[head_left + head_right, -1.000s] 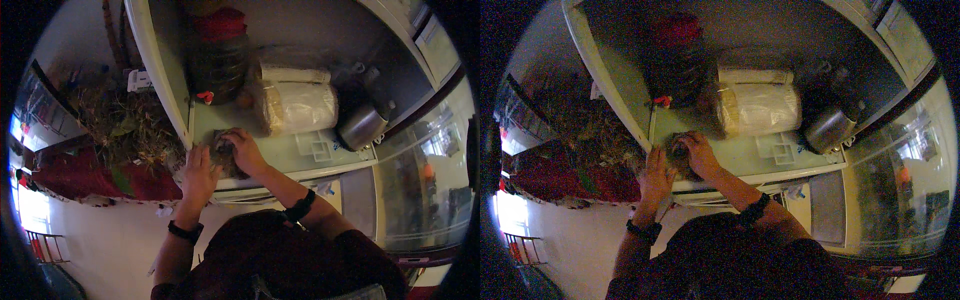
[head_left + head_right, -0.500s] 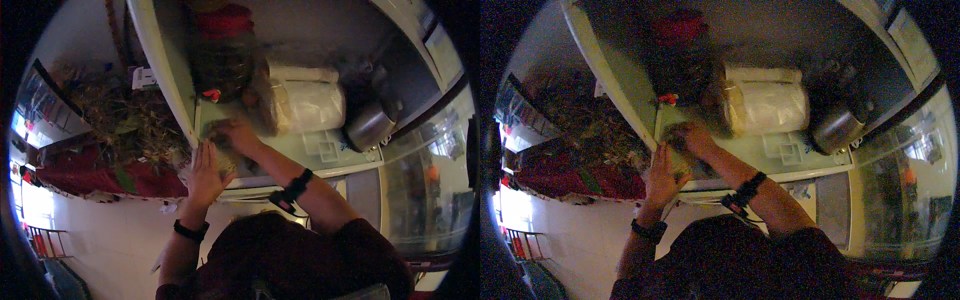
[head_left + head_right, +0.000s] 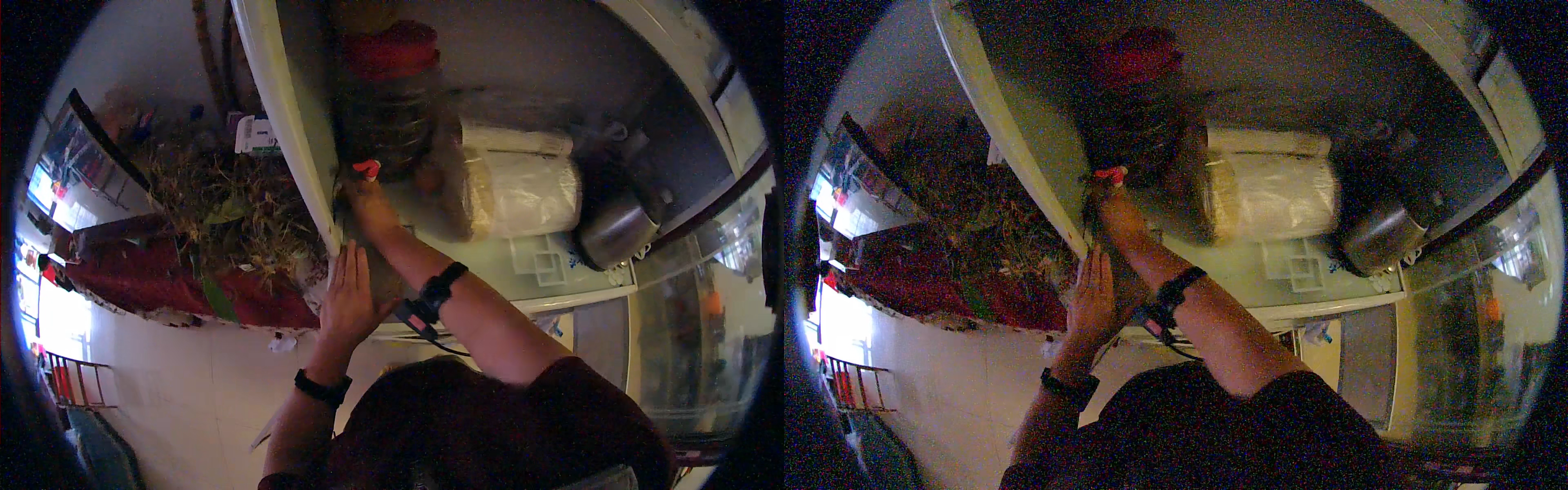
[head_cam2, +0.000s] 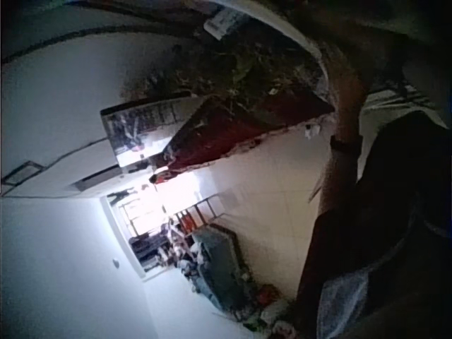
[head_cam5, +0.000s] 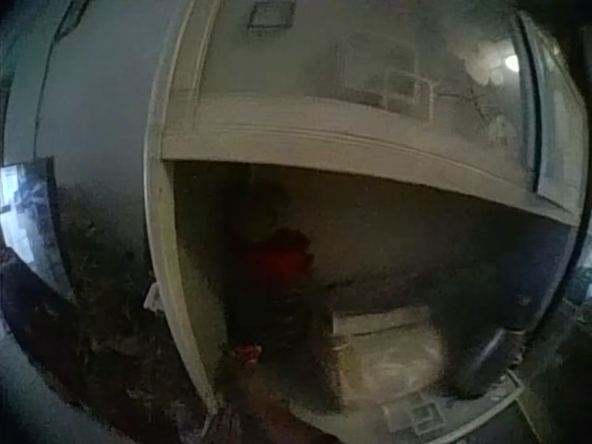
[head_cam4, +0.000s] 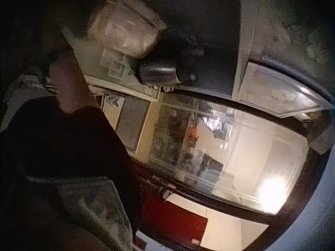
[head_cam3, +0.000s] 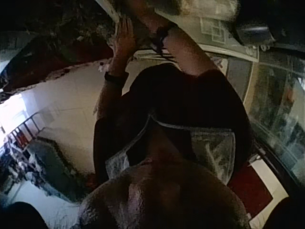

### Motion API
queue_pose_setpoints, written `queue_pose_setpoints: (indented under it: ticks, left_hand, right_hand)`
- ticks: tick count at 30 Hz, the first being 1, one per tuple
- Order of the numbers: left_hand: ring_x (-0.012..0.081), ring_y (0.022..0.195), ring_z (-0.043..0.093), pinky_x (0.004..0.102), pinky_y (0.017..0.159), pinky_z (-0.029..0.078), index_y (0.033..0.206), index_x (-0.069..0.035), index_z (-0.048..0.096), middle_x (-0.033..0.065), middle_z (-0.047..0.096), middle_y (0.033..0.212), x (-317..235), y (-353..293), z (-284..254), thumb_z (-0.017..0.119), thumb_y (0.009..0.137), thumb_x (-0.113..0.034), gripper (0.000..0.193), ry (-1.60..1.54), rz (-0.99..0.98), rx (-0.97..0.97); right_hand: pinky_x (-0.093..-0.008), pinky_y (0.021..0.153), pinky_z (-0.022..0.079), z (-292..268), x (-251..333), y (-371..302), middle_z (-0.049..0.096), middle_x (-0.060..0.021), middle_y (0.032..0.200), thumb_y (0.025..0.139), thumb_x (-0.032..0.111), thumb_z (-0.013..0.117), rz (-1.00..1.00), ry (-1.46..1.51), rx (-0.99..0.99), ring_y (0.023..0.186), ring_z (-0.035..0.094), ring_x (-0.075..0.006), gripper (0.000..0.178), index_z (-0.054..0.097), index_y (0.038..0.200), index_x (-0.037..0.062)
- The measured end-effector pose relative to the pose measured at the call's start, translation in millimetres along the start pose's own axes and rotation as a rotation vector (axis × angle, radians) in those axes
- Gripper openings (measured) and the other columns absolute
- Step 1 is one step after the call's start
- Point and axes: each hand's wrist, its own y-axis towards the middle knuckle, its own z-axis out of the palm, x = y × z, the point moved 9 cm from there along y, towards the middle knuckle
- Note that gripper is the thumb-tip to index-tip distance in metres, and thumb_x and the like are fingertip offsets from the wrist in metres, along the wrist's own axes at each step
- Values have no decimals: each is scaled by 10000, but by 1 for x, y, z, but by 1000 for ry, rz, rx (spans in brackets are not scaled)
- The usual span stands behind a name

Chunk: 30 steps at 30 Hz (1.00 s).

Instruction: The person organizes items on a glass-topped cabinet by moving bottles, containers, and a plastic bag, then wipes the surface with a cloth. The person also gathers and bundles thin wooden sticks on the cabinet top.

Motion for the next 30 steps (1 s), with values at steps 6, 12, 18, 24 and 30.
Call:
queue_pose_setpoints:
  ticks: [6,12,18,24,30]
  left_hand:
    - [458,1369,324,459,1128,321,1441,119,208,324,227,1512,0,-1,-7,780,749,-385,1029,-94,-29,-74]
    - [468,1380,295,469,1116,335,1442,121,193,339,195,1515,3,1,-13,788,724,-444,1091,-101,-45,-91]
    - [470,1386,276,494,1098,346,1430,106,242,322,200,1522,4,0,-14,791,710,-452,1064,-148,-92,-80]
    - [449,1345,347,498,1055,389,1431,68,285,289,267,1497,5,-9,-18,808,680,-442,1047,-113,-53,-180]
    - [438,1267,423,510,1021,412,1423,47,322,269,349,1442,9,-12,-19,822,664,-434,1029,-48,-54,-318]
  right_hand:
    - [-425,949,475,21,-10,3,659,-194,1101,792,56,552,16,-170,489,1084,597,-348,375,656,1151,53]
    - [-399,977,466,-16,30,-47,651,-144,1179,757,109,625,-279,94,373,1136,580,-331,344,691,1094,77]
    - [-398,972,471,-31,33,-71,631,-126,1226,722,31,631,-450,88,727,1134,583,-328,405,686,1113,117]
    - [-428,956,473,-23,2,-19,631,-142,1207,730,25,609,-166,176,521,1099,588,-347,434,668,1148,123]
    - [-435,922,489,-22,26,-23,635,-159,1180,747,123,653,-300,76,370,1085,590,-355,447,643,1194,117]
